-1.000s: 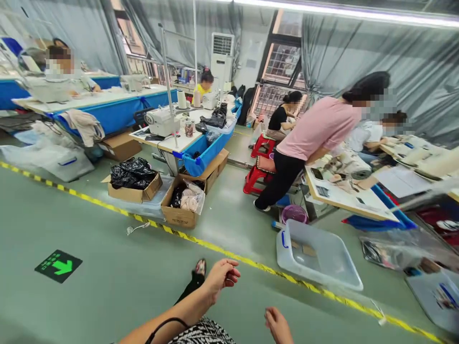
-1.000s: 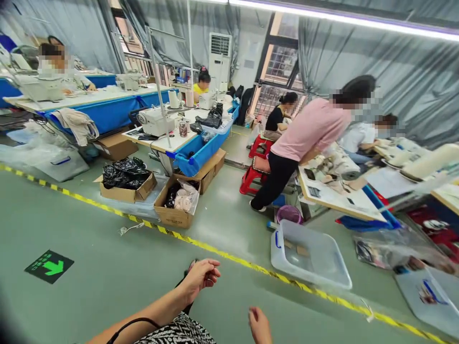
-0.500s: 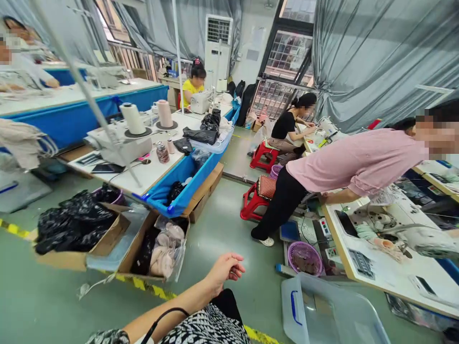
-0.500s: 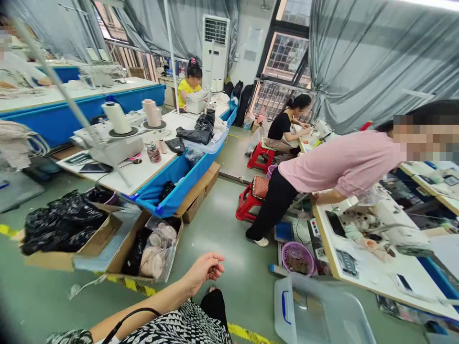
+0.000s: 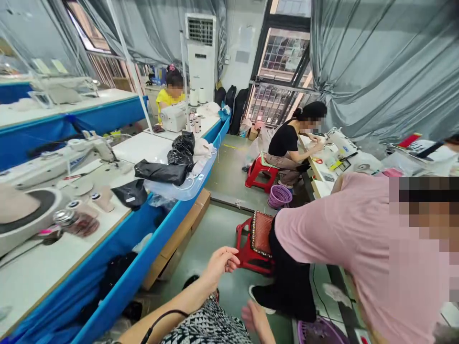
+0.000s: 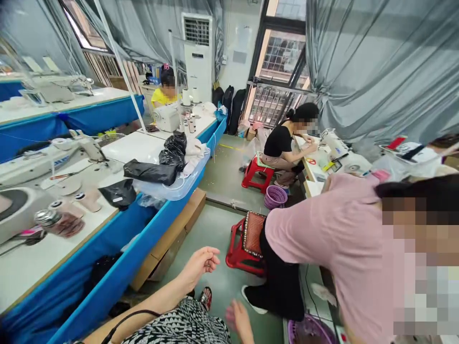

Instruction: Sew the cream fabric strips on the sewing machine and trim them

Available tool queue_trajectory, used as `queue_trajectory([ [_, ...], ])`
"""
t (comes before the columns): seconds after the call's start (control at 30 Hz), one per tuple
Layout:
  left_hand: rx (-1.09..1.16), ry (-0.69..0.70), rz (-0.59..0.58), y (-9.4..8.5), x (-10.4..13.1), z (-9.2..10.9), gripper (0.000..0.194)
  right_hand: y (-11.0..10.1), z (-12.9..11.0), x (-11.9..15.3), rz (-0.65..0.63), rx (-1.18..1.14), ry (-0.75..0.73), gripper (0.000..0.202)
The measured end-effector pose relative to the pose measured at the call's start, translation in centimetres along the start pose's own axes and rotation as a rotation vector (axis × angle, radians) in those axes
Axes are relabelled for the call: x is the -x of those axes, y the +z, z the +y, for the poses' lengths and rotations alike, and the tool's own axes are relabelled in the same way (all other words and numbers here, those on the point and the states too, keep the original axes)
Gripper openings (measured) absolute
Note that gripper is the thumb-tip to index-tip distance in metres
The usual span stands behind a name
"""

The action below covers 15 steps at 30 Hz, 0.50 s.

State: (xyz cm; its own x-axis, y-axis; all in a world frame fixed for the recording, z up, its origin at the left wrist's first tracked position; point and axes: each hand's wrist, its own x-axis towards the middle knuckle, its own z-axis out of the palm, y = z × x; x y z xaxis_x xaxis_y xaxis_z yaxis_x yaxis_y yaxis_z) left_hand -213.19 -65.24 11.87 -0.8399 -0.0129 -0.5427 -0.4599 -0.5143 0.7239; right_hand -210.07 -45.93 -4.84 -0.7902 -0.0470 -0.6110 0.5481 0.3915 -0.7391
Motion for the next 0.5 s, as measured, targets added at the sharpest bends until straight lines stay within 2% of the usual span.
queue_trajectory([
  [0.07,0.008,-0.022,-0.005,1.1,-4.2,1.7,0.028,-0.3,-3.9,-5.0,-0.081,-0.045,0.033,0.036],
  [0.13,0.014,-0.052,-0.029,2.0,-8.9,3.4,0.030,0.0,-7.5,-10.8,-0.125,-0.087,0.006,0.045],
  [0.23,0.017,-0.055,-0.032,2.9,-17.2,7.5,0.030,0.7,-12.4,-19.6,-0.138,-0.113,-0.043,0.055],
  [0.33,0.038,-0.004,-0.013,4.2,-26.2,13.8,0.026,-0.4,-17.0,-27.2,-0.086,-0.072,-0.046,0.051],
  [0.43,0.081,0.026,-0.032,6.7,-34.1,20.7,0.022,-3.7,-21.7,-32.9,0.056,0.008,-0.058,0.038],
  [0.5,0.097,0.014,-0.080,8.6,-38.4,24.5,0.022,-6.4,-24.6,-35.6,0.176,0.049,-0.078,0.034],
])
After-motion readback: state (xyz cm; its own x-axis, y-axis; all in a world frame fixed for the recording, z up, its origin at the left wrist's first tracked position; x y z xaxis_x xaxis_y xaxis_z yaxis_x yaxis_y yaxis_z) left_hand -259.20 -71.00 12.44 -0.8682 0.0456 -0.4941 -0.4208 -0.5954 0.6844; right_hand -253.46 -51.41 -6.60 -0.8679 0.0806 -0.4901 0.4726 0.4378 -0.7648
